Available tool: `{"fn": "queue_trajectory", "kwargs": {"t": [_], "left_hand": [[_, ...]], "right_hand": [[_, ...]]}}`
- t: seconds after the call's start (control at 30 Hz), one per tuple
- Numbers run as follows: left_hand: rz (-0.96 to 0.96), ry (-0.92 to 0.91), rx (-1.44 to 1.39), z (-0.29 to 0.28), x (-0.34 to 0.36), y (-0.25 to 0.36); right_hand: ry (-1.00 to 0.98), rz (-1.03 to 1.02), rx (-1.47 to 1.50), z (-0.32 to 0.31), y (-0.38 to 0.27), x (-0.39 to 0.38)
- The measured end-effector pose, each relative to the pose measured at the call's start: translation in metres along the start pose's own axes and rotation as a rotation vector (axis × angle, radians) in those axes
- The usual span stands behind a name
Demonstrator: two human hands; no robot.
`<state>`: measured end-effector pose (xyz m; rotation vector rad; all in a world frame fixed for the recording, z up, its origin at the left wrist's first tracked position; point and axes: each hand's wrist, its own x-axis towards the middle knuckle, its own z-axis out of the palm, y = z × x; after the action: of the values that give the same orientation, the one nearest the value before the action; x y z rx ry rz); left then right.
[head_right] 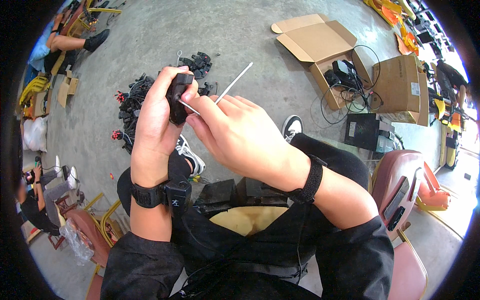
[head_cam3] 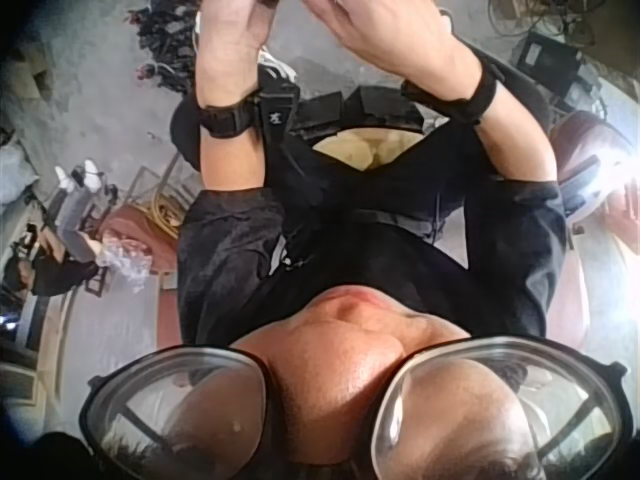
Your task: Repairing a small electronic component using a hex key and applying a sticker.
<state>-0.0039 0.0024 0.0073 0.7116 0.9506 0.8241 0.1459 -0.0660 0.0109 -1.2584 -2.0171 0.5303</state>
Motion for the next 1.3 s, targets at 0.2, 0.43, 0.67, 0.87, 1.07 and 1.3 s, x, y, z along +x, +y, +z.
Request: {"fn": "queue_trajectory", "kwargs": {"t": [0.2, 0.43, 0.67, 0.87, 1.07, 1.3], "left_hand": [[0.009, 0.001, 0.014, 0.0, 0.0, 0.001], [0.004, 0.027, -0.002, 0.0, 0.0, 0.001], [-0.03, 0.066, -0.03, 0.006, 0.0, 0.001], [-0.036, 0.034, -0.046, 0.002, 0.0, 0.002], [0.001, 0.029, 0.002, 0.002, 0.001, -0.003], [-0.02, 0.024, 0.048, 0.001, -0.001, 0.002]], "right_hand": [[-0.032, 0.017, 0.074, -0.003, 0.002, 0.001], [-0.076, 0.224, 0.346, -0.004, -0.003, 0.003], [-0.269, 0.681, 1.151, -0.01, -0.001, 0.008], [-0.205, 0.583, 0.912, -0.005, -0.006, 0.005], [-0.076, 0.314, 0.336, -0.002, -0.008, -0.001], [-0.191, 0.498, 0.627, -0.003, -0.006, 0.001]]}}
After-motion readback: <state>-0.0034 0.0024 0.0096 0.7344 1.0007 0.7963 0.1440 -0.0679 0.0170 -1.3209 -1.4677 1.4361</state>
